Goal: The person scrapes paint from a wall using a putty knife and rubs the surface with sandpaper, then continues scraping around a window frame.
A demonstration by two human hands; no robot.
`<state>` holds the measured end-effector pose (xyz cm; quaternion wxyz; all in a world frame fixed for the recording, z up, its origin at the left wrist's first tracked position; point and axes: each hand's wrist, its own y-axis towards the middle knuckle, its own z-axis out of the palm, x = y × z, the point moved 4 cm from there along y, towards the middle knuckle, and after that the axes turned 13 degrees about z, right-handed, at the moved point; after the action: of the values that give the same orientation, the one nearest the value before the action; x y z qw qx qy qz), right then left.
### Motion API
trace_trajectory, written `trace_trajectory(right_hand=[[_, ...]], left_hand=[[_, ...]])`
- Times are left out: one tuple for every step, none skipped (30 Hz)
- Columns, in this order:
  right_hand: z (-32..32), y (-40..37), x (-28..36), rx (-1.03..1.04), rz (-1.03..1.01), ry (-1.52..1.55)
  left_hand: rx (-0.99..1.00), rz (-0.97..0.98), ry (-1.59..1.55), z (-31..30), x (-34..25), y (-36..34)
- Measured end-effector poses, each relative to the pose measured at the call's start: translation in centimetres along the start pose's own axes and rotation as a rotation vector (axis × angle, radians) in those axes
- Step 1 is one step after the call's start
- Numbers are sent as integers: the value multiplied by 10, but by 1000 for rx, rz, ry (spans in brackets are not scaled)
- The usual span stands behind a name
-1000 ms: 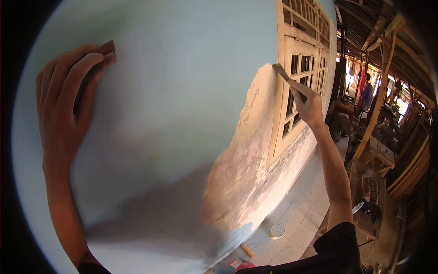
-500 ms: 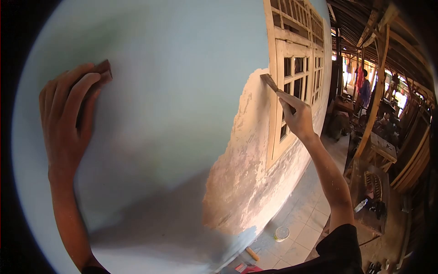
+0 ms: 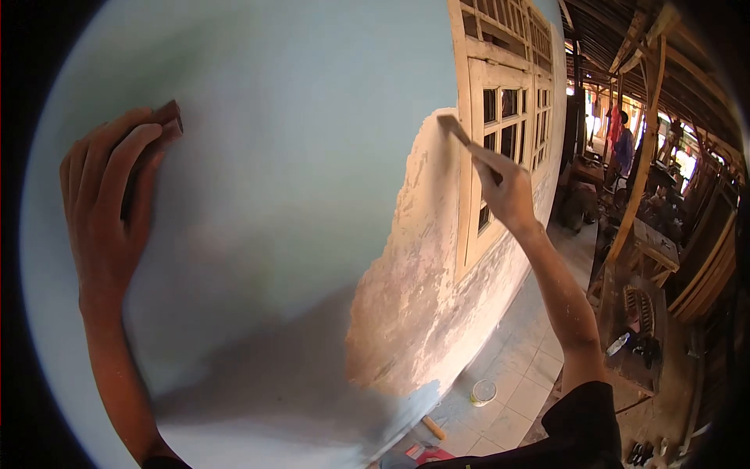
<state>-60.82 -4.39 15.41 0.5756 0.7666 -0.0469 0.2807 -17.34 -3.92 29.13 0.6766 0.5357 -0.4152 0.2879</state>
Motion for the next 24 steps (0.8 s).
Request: trace_trajectory(right_hand=[[1,-8,1,4,-38,1],[5,-11,1,12,-85,3],[7,-5,-2,-30,-117,-14],[8,6,10,-40,-94,-5],[10,22,15,-64,-71,-9],[9,33,19,-90,-47,-16],[3,35,25,-99,-51,-12],[0,34,28,-30,48,-60],[-1,30,26,39,151,-106],[0,18,16,28,152,-100],[3,1,4,-14,-9,-49],[3,-7,7,-55,-172,-3],[4,-8,3,-70,-163,-9],[4,-4,0,-67,-156,-12],[3,7,8,-65,-107,-28],[4,19,13,-68,-59,-42],[4,27,16,-96,-104,-5],[0,25,15,-101,-100,-5],[-3,22,14,-43,-65,-9],[-5,16,12,14,-30,-12],[-5,4,8,80,-4,-10],[-4,5,9,80,-11,-12],[-4,3,10,49,-52,-6],[-3,-3,10,19,-84,2]], left_hand=[[2,-1,2,-1,-1,1],[7,-10,7,-2,-2,0],[10,-17,15,-2,-2,-1],[14,-11,7,-2,-2,-1],[13,-2,2,-2,-1,1],[10,2,9,-2,-2,3],[3,-7,-6,-3,-3,3],[-3,-14,-19,-4,-3,2],[-7,-5,-9,-5,-4,3],[-17,-20,-27,-5,-5,3],[-27,-38,-45,-5,-5,3],[-32,-36,-40,-5,-3,3],[-25,-35,-26,-5,-4,4],[-17,-33,-14,-5,-5,5],[-15,-25,-19,-5,-6,6],[-19,-26,-24,-5,-6,6],[-26,-33,-28,-6,-5,5],[-29,-27,-27,-6,-5,5],[-10,-26,-34,-5,-4,3],[9,-24,-40,-4,-3,2],[6,-22,-37,-4,-2,2],[9,-22,-26,-3,-1,1],[18,-18,-25,-3,-2,1],[26,-12,-36,-3,-4,1]])
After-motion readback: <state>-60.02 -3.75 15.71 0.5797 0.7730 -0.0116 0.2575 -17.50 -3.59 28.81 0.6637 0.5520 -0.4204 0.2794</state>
